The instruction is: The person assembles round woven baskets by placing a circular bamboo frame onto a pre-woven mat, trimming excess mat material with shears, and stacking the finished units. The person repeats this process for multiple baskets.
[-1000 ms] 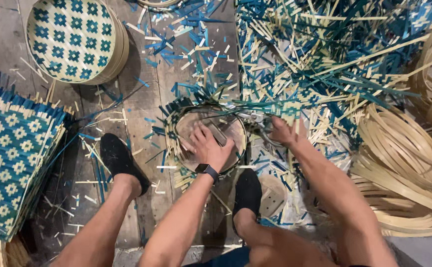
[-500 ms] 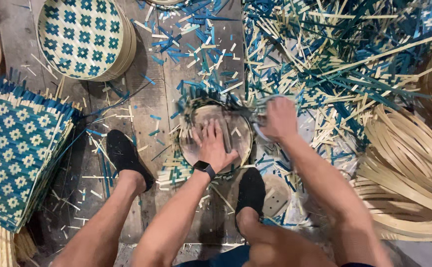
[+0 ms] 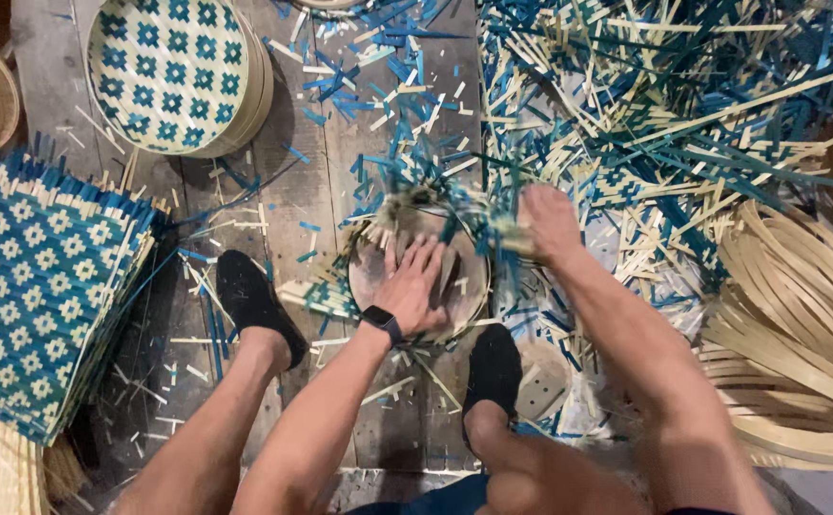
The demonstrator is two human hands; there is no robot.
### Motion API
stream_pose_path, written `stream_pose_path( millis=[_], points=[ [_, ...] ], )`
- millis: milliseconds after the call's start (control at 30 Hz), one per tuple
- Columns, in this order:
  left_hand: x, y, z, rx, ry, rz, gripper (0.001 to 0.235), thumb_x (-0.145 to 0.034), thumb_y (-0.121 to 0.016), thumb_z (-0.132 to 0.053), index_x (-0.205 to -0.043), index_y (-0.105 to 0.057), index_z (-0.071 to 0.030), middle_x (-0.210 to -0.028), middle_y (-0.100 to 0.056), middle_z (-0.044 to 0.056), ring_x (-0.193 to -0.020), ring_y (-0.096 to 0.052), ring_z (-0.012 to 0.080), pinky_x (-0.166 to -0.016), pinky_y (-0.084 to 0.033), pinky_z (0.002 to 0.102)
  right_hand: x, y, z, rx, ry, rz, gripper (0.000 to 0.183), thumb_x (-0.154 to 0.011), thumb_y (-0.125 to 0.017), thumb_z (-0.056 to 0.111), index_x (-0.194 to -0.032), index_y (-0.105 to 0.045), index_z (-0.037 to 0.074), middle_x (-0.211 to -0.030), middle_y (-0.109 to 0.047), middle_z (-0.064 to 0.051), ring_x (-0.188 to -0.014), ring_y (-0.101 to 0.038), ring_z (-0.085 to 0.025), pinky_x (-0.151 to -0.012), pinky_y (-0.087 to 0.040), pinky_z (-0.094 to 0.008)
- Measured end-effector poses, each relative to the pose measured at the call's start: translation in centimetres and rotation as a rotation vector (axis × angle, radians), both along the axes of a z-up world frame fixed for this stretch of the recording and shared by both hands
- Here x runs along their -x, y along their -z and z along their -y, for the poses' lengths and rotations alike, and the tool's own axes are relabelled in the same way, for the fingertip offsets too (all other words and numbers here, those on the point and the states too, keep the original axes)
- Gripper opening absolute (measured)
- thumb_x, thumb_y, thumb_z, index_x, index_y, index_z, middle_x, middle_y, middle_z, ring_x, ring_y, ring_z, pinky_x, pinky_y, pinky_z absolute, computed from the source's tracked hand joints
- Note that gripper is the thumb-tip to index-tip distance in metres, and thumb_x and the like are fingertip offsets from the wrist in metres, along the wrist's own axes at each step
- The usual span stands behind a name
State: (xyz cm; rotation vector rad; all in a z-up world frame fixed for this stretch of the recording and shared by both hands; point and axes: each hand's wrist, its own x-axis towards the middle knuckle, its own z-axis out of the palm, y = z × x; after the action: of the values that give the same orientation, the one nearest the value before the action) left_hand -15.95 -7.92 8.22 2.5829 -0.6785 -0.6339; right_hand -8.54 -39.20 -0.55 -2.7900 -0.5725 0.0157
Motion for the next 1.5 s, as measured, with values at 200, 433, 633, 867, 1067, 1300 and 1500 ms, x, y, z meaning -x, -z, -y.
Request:
stream_pose_path(
  millis=[200,433,633,867,1067,1300,1500],
  points=[
    [-0.2,0.4,-0.1,-0.024,0.155,-0.001,0.116,-0.056,-0.088,-0.037,-0.154,-0.033,-0.008,-0.157,-0.039,0.011,-0.149,-0.032,0.0308,-0.124,-0.007,0.06,0.4,-0.1,1.2,0.423,-0.129,0.099,0.02,-0.088,-0.07,0.02,-0.105,-0.064,0.012,-0.095,-0.059,-0.006,-0.095,-0.063,-0.024,-0.079,-0.05,-0.039],
    [0.5,-1.5,-0.9,-0.113,0.269,0.101,0.109,-0.059,-0.086,-0.032,-0.154,-0.038,-0.013,-0.16,-0.041,0.006,-0.147,-0.037,0.0284,-0.127,-0.008,0.059,-0.1,0.2,-1.4,0.244,-0.143,-0.001,0.024,-0.078,-0.063,0.018,-0.1,-0.066,0.009,-0.09,-0.065,-0.011,-0.086,-0.066,-0.03,-0.071,-0.055,-0.043],
    [2.5,-1.0,5.4,0.046,-1.117,0.244,0.123,-0.063,-0.089,-0.06,-0.157,-0.026,-0.012,-0.159,-0.017,0.03,-0.148,-0.017,0.0508,-0.113,-0.014,0.069,1.0,-0.1,2.2,0.327,-0.079,0.076,0.019,-0.086,-0.063,0.018,-0.102,-0.065,0.009,-0.095,-0.064,-0.01,-0.093,-0.067,-0.028,-0.077,-0.056,-0.042],
    [1.2,0.0,5.7,-0.082,-0.838,0.118,0.112,-0.065,-0.085,-0.049,-0.16,-0.029,-0.026,-0.159,0.002,0.041,-0.146,-0.01,0.0632,-0.11,-0.023,0.071,0.1,4.9,0.9,0.298,-0.116,0.183,0.023,-0.084,-0.066,0.017,-0.106,-0.065,0.012,-0.111,-0.063,-0.009,-0.1,-0.063,-0.026,-0.077,-0.051,-0.04],
    [1.7,-0.9,3.8,0.02,-0.57,0.144,0.105,-0.065,-0.085,-0.045,-0.157,-0.039,-0.024,-0.161,0.001,0.039,-0.146,-0.011,0.0643,-0.112,-0.025,0.071,1.2,4.7,3.0,-0.027,0.053,0.052,0.025,-0.08,-0.064,0.017,-0.103,-0.063,0.007,-0.098,-0.059,-0.012,-0.093,-0.06,-0.031,-0.074,-0.053,-0.043],
    [1.0,-1.3,1.5,0.001,-0.321,0.046,0.105,-0.057,-0.086,-0.042,-0.152,-0.044,-0.029,-0.162,-0.001,0.035,-0.147,-0.012,0.0604,-0.113,-0.024,0.069,0.0,3.0,1.3,0.267,-0.069,-0.135,0.012,-0.089,-0.063,0.017,-0.1,-0.063,0.012,-0.096,-0.058,-0.008,-0.097,-0.06,-0.026,-0.078,-0.05,-0.042],
    [0.7,-0.8,0.7,0.041,-0.215,0.005,0.106,-0.054,-0.087,-0.039,-0.152,-0.045,-0.032,-0.163,-0.002,0.034,-0.148,-0.01,0.0598,-0.114,-0.024,0.069,-0.8,-0.7,-1.1,0.135,-0.132,0.278,0.032,-0.072,-0.067,0.022,-0.099,-0.064,0.006,-0.101,-0.061,-0.014,-0.097,-0.063,-0.03,-0.085,-0.053,-0.043]
  ],
)
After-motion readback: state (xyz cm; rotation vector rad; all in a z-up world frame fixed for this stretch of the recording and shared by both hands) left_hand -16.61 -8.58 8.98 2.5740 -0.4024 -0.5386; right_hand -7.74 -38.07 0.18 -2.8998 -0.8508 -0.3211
